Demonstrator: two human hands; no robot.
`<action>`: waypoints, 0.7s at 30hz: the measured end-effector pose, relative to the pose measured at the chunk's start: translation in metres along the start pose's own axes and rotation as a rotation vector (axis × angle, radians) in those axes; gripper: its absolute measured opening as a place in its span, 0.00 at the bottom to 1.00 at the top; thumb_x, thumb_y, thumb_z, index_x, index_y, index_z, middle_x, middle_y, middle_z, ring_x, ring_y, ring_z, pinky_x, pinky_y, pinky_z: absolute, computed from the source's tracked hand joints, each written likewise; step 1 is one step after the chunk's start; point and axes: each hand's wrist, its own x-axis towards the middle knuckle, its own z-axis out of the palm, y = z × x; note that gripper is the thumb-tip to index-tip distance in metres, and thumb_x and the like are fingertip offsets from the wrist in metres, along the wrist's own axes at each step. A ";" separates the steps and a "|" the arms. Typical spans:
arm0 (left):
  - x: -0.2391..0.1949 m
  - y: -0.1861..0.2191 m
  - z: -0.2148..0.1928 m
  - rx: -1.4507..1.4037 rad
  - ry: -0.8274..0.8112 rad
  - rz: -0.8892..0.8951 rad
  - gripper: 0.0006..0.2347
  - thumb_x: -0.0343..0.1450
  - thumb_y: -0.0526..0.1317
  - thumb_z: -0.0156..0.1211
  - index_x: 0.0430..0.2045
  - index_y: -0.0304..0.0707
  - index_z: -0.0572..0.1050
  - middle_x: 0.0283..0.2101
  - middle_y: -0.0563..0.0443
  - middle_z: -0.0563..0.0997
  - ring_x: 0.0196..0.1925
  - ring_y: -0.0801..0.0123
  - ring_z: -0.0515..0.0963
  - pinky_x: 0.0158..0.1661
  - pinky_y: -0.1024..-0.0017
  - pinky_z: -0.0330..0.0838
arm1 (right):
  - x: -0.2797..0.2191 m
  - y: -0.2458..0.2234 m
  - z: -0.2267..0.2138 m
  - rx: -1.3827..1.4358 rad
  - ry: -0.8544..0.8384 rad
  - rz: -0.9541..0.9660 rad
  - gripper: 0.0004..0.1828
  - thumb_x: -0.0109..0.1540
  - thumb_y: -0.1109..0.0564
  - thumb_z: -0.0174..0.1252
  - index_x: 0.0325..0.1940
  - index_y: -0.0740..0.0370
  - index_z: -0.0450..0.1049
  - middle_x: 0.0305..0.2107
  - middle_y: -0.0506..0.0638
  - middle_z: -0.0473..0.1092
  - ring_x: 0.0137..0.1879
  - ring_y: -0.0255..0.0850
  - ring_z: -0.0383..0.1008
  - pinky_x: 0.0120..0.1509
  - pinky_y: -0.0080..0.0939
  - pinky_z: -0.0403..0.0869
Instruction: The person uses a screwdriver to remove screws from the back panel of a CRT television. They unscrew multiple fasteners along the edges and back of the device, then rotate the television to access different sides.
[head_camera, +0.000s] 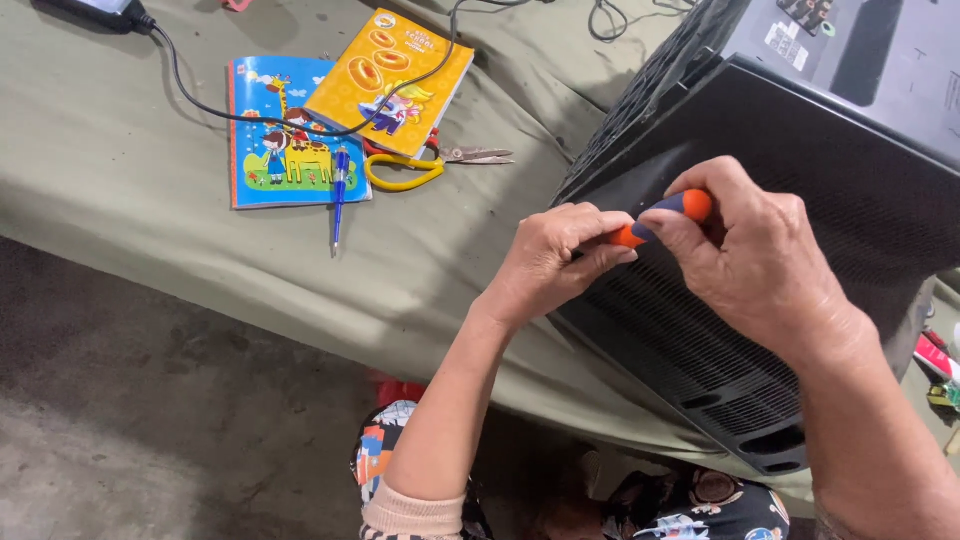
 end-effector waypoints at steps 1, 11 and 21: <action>0.001 -0.001 0.000 -0.002 0.001 0.001 0.11 0.66 0.35 0.70 0.40 0.40 0.79 0.30 0.57 0.79 0.28 0.70 0.72 0.33 0.73 0.69 | 0.001 -0.003 0.001 -0.002 0.000 0.000 0.13 0.64 0.64 0.68 0.42 0.73 0.70 0.16 0.52 0.67 0.15 0.37 0.64 0.15 0.38 0.62; -0.002 -0.001 -0.004 -0.060 -0.057 -0.035 0.12 0.68 0.36 0.70 0.45 0.43 0.80 0.29 0.57 0.77 0.29 0.71 0.72 0.34 0.73 0.69 | -0.008 -0.007 0.006 0.181 0.038 0.069 0.11 0.62 0.68 0.66 0.47 0.67 0.75 0.23 0.49 0.66 0.23 0.33 0.61 0.25 0.33 0.63; -0.006 0.010 0.001 -0.052 0.015 -0.067 0.12 0.65 0.35 0.71 0.41 0.40 0.80 0.30 0.56 0.80 0.27 0.73 0.72 0.31 0.74 0.69 | -0.006 -0.009 -0.015 0.091 -0.125 0.056 0.18 0.59 0.67 0.63 0.53 0.61 0.75 0.32 0.50 0.74 0.25 0.37 0.69 0.28 0.37 0.69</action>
